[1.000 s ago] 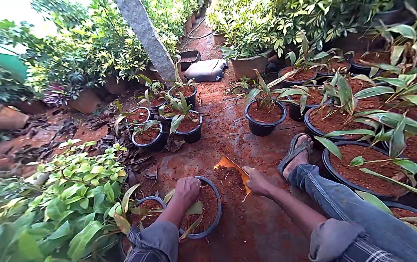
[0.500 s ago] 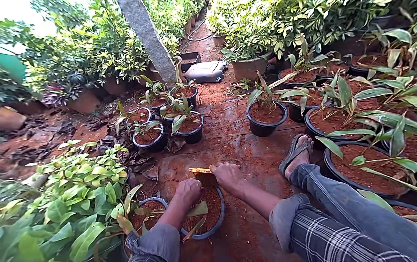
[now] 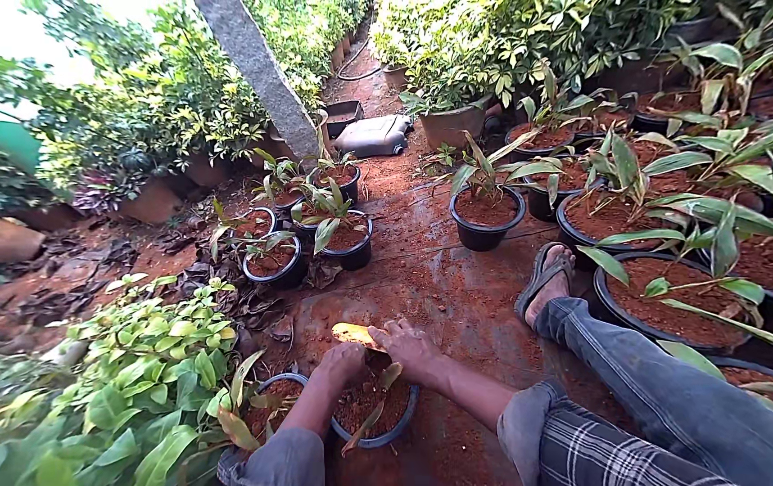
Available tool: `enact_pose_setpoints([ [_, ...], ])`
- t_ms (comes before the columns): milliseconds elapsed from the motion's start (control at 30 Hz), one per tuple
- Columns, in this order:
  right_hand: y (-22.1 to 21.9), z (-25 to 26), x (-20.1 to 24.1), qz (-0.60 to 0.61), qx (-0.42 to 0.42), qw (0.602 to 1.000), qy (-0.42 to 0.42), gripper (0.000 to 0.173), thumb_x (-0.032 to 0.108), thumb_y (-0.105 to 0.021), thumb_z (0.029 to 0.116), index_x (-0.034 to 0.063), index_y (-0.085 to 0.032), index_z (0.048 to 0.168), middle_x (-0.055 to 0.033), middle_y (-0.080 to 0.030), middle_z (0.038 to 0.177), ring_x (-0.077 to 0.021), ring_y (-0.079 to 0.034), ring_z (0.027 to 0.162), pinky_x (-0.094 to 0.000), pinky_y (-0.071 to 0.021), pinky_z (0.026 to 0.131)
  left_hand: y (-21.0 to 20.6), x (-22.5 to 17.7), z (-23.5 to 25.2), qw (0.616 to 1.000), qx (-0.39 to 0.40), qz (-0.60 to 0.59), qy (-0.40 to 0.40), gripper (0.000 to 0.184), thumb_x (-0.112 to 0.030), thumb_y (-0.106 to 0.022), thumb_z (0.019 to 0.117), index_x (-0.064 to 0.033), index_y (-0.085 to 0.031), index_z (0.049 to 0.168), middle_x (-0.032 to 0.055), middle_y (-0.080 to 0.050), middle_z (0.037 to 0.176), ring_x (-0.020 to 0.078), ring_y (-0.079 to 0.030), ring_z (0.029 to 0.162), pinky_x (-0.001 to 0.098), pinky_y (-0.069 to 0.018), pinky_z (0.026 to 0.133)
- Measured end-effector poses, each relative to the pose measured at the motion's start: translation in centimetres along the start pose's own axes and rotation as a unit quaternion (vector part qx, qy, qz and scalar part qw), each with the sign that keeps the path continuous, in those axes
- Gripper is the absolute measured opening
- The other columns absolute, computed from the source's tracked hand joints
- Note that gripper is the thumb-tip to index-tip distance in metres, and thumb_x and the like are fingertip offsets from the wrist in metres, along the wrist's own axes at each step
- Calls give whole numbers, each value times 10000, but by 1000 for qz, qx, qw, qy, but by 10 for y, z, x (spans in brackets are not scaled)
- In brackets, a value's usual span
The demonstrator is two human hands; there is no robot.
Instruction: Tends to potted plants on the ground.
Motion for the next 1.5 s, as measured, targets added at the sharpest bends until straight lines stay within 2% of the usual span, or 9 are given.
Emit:
enact_pose_setpoints([
  [267,-20,-13,-6,81,-19,996,18,796,72,-642,918,295,-342,1621,-172,-413,1598,-451,-400,1442,-649,-452,1042,-5,1,-12,999,50,-4,-23,423,-280,-532,1057,49,-605,1312,289,-593,1359,433,-543,1323,640,-405,1092],
  [467,-32,-24,2,50,-57,997,13,733,30,-530,966,307,-345,1620,-175,-409,1607,-443,-388,1451,-654,-413,1036,-11,1,-21,997,64,-13,-41,436,-262,-471,1090,29,-545,1406,270,-559,1425,409,-505,1378,609,-371,1138],
  [667,-54,-21,5,-24,-294,953,71,602,73,-599,926,241,-548,1501,-130,-644,1394,-398,-592,1280,-600,-498,919,-30,9,-27,995,47,-67,-52,409,-239,-455,1095,46,-562,1369,280,-587,1371,407,-544,1328,575,-392,1128],
  [833,-62,-14,1,-17,-379,920,102,585,73,-636,899,239,-592,1458,-103,-684,1320,-359,-641,1210,-546,-537,871,-33,16,-25,994,37,-87,-51,390,-226,-441,1099,49,-604,1324,279,-613,1330,401,-569,1295,575,-406,1111],
  [967,-42,-19,-9,168,-278,946,-12,650,22,-563,907,167,-505,1538,-153,-569,1476,-347,-506,1396,-531,-433,1111,-29,17,-26,992,21,-110,-53,367,-206,-454,1093,34,-598,1330,269,-612,1330,395,-574,1285,572,-412,1104],
  [1033,-33,-20,-23,277,-275,918,-77,676,-43,-537,895,122,-478,1548,-163,-563,1467,-314,-524,1380,-476,-427,1153,-28,20,-26,990,19,-128,-51,374,-197,-461,1090,0,-579,1385,245,-603,1371,375,-562,1314,561,-404,1124],
  [1333,-78,-58,-144,568,-243,733,-284,412,-51,-497,970,28,-584,1365,-213,-664,1223,-312,-684,1040,-512,-573,857,-14,42,-30,979,-75,-187,-23,327,-174,-496,1057,-30,-665,1297,210,-661,1279,335,-615,1231,532,-445,1081],
  [1400,-97,-72,-162,584,-210,707,-340,403,-8,-483,1003,47,-549,1397,-242,-653,1190,-343,-700,942,-512,-592,741,-12,47,-29,969,-125,-212,0,364,-173,-484,1058,-42,-631,1364,190,-661,1314,312,-616,1258,506,-446,1106],
  [1500,-120,-90,-180,565,-170,704,-396,395,30,-472,1027,44,-511,1419,-264,-622,1241,-381,-689,996,-543,-590,758,-8,50,-26,952,-191,-239,31,421,-132,-464,1058,-47,-545,1462,188,-598,1424,305,-570,1336,477,-419,1155],
])
Point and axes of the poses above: each hand's wrist, its own z-axis towards the middle knuckle, its own y-axis out of the back of the hand, x = y × z, the point moved 1 cm from there along z, towards the middle knuckle
